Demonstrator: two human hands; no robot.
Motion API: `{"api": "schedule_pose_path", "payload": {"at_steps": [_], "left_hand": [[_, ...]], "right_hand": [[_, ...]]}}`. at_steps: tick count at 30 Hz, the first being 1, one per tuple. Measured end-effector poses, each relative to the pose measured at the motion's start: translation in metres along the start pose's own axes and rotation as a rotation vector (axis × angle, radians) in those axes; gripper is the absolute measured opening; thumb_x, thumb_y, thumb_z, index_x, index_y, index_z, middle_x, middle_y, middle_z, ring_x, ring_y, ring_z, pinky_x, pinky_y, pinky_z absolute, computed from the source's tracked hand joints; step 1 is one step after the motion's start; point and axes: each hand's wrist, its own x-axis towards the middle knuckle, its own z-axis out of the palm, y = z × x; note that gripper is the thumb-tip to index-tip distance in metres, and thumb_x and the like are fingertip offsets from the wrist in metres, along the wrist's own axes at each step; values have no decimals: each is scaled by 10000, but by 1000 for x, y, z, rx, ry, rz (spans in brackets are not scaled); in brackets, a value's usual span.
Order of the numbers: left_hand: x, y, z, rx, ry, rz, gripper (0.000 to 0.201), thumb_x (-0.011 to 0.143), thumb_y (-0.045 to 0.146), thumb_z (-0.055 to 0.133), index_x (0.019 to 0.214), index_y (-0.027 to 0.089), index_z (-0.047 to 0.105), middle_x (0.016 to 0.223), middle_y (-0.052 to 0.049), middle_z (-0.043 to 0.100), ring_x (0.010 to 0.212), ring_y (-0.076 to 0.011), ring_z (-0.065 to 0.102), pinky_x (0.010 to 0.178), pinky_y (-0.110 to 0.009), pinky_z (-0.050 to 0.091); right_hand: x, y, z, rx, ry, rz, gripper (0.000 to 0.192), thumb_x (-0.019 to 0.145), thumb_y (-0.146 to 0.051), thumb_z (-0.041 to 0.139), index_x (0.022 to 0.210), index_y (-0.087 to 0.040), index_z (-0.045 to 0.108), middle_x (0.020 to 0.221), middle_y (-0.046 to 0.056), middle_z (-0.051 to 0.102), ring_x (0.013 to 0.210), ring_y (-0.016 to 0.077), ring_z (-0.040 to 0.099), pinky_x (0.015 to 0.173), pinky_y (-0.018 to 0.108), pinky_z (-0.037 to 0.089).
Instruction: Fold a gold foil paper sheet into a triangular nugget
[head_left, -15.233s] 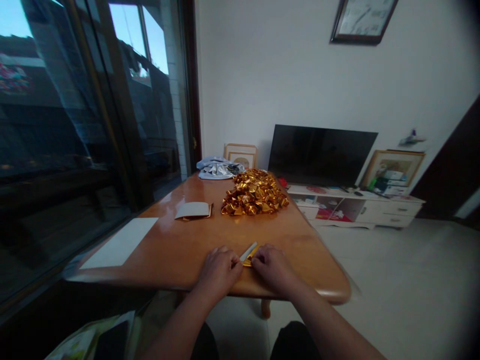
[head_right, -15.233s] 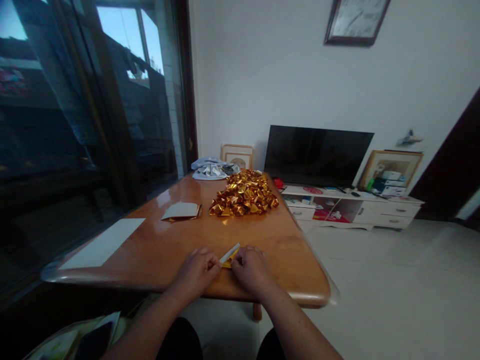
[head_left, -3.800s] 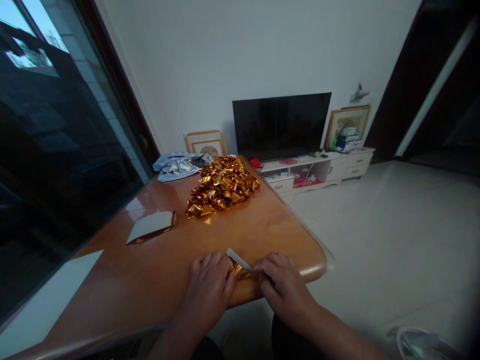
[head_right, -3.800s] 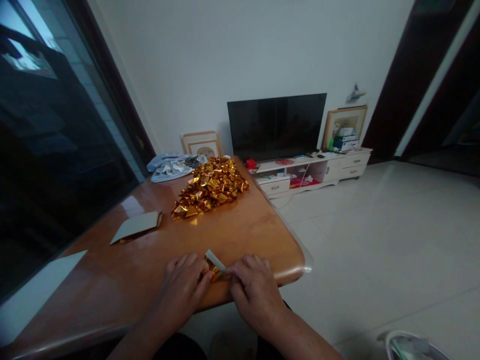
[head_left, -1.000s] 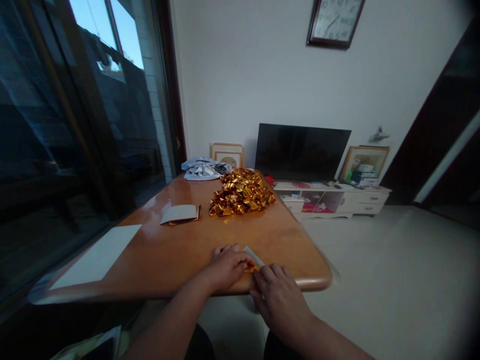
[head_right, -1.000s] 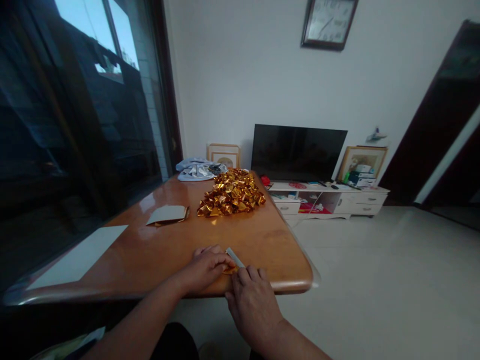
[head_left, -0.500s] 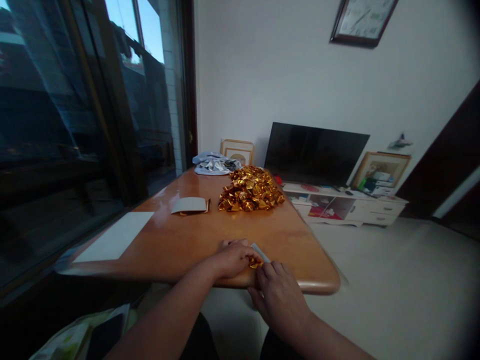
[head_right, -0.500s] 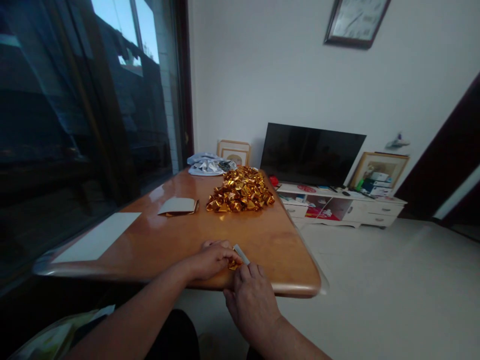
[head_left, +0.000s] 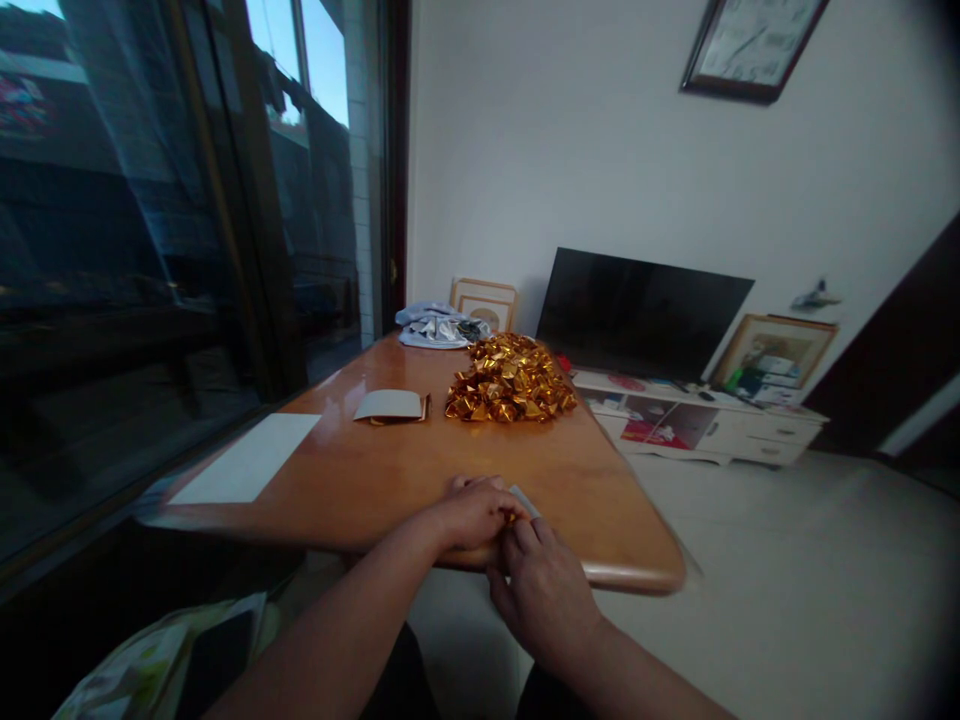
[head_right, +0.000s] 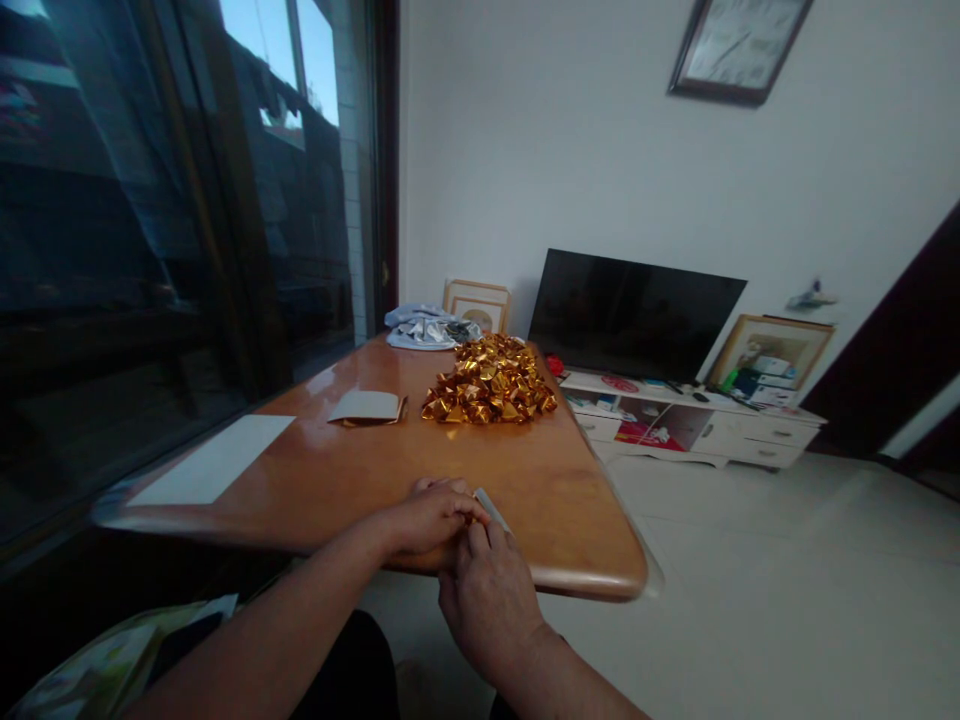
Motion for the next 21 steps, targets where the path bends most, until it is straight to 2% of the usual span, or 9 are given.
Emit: {"api": "schedule_pose_path", "payload": {"at_steps": [5,7,10,13,16,21], "left_hand": [[-1,3,-3,11,6,-12,320,893,252,505,1040,415,739,1051,18,688,1062,-235,582,968,-426,331],[-2,5,-3,19,15,-12,293,886,270,524,1032,410,736,1047,21,687,1078,-233,577,968,-425,329],[-4,9,-1,36,40,-19,259,898,296,518,1008,387,734,1042,15,681,1075,-227,574,963,-435,322],[-6,13,1,54,73,-25,249,919,314,496,990,362,730,1049,4,669,1083,-227,560,954,-434,320],[-6,16,2,70,95,-27,236,919,302,498,968,347,724,1025,1,661,1068,-226,553,938,-422,322],[-4,19,4,82,125,-39,200,905,278,514,929,319,707,1003,-2,665,1039,-220,552,919,-411,305]], "right_hand": [[-10,-1,-2,83,36,-20,558,826,-327,670,1339,-144,546,1254,131,595,1211,323,488,1068,440,381],[-15,0,-5,140,33,-33,465,848,-330,655,1284,-183,581,1234,109,606,1185,307,504,1041,435,396],[-21,7,-10,204,66,-17,200,900,-258,586,1087,-226,648,1080,70,642,1053,263,551,940,406,431],[-22,24,-12,220,169,83,153,915,-188,528,1000,-221,652,960,65,634,940,243,558,857,386,431],[-19,45,-12,243,230,242,164,916,-189,517,999,-213,656,947,71,630,924,245,552,836,374,421],[-10,64,-9,247,137,433,124,894,-266,561,884,-216,674,888,58,627,917,239,552,825,334,400]]}}
